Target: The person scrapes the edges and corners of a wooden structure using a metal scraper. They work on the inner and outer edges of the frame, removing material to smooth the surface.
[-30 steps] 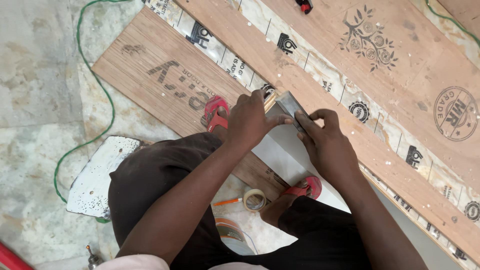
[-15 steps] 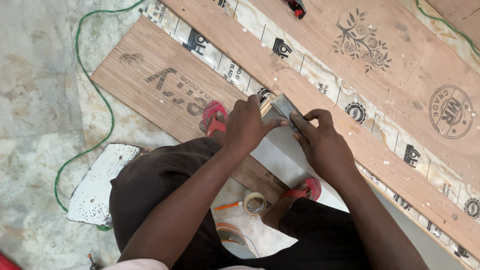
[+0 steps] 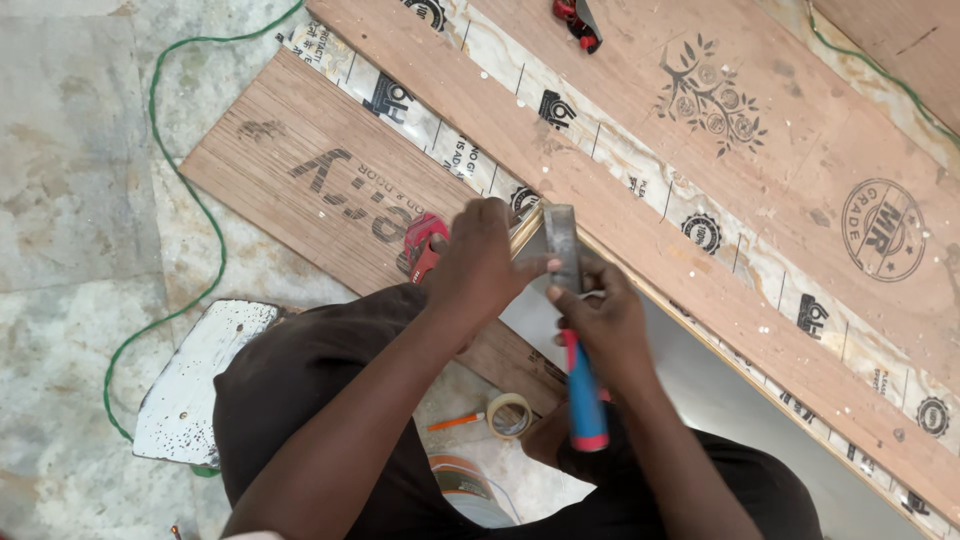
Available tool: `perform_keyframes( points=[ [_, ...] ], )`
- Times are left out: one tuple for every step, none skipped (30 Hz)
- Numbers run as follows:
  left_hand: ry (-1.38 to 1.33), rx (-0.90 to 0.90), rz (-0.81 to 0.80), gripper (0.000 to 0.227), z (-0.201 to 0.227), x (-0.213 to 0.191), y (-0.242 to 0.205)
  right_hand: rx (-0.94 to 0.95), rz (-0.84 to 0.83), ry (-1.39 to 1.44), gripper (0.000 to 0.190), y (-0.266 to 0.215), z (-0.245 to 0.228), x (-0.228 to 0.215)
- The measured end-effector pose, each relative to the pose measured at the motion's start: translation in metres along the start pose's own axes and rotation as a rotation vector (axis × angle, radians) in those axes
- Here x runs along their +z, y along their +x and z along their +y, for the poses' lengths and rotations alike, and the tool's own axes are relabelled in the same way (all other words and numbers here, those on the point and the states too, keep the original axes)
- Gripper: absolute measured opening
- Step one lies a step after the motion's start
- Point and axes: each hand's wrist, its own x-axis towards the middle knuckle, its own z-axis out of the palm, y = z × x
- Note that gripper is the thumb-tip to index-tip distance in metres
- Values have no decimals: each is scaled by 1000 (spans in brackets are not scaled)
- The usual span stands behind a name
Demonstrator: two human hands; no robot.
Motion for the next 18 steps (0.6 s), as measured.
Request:
perform_keyframes(
  points=[
    [17, -59, -55, 72, 1, -12, -7, 69, -16, 135, 46, -2, 3, 9],
    [34, -118, -110, 67, 3, -24, -12, 91, -37, 255, 40, -5, 7, 18],
    [14, -200, -255, 67, 6, -35, -16, 113, -55, 376, 36, -8, 11, 26],
    [-5, -281, -400, 68, 8, -45, -20, 133, -72, 497, 32, -10, 16, 33],
    [-26, -357, -543, 69, 9, -51, -22, 139, -60, 567, 29, -8, 19, 41],
    [-25, -296, -559, 69, 12, -54, -27, 144, -48, 636, 28, -5, 22, 50],
    [-23, -236, -576, 68, 14, -56, -34, 149, -37, 706, 27, -4, 25, 56],
    [-22, -176, -592, 68, 14, -57, -39, 132, -46, 745, 27, -4, 27, 60],
    [-55, -191, -614, 70, 13, -58, -44, 116, -59, 782, 28, -5, 28, 64],
    [-88, -206, -636, 74, 11, -59, -48, 101, -72, 819, 30, -5, 27, 67],
    [-122, -225, -656, 79, 8, -59, -52, 148, -53, 754, 30, -5, 25, 69],
    [-141, -220, -657, 77, 6, -59, -54, 196, -34, 689, 30, -2, 21, 70],
    [-159, -216, -660, 76, 3, -58, -56, 245, -16, 626, 30, 0, 17, 71],
    [-176, -213, -662, 75, 1, -57, -58, 235, -10, 612, 31, 5, 13, 69],
    [-164, -150, -598, 76, 1, -54, -59, 226, -7, 596, 31, 11, 9, 66],
    [-152, -88, -534, 76, 2, -51, -60, 218, -3, 580, 32, 13, 7, 65],
    [-139, -23, -463, 77, 3, -49, -60, 220, 2, 592, 31, 12, 5, 66],
    [-91, 39, -405, 78, 4, -51, -61, 222, 7, 605, 30, 9, 4, 67]
  ],
)
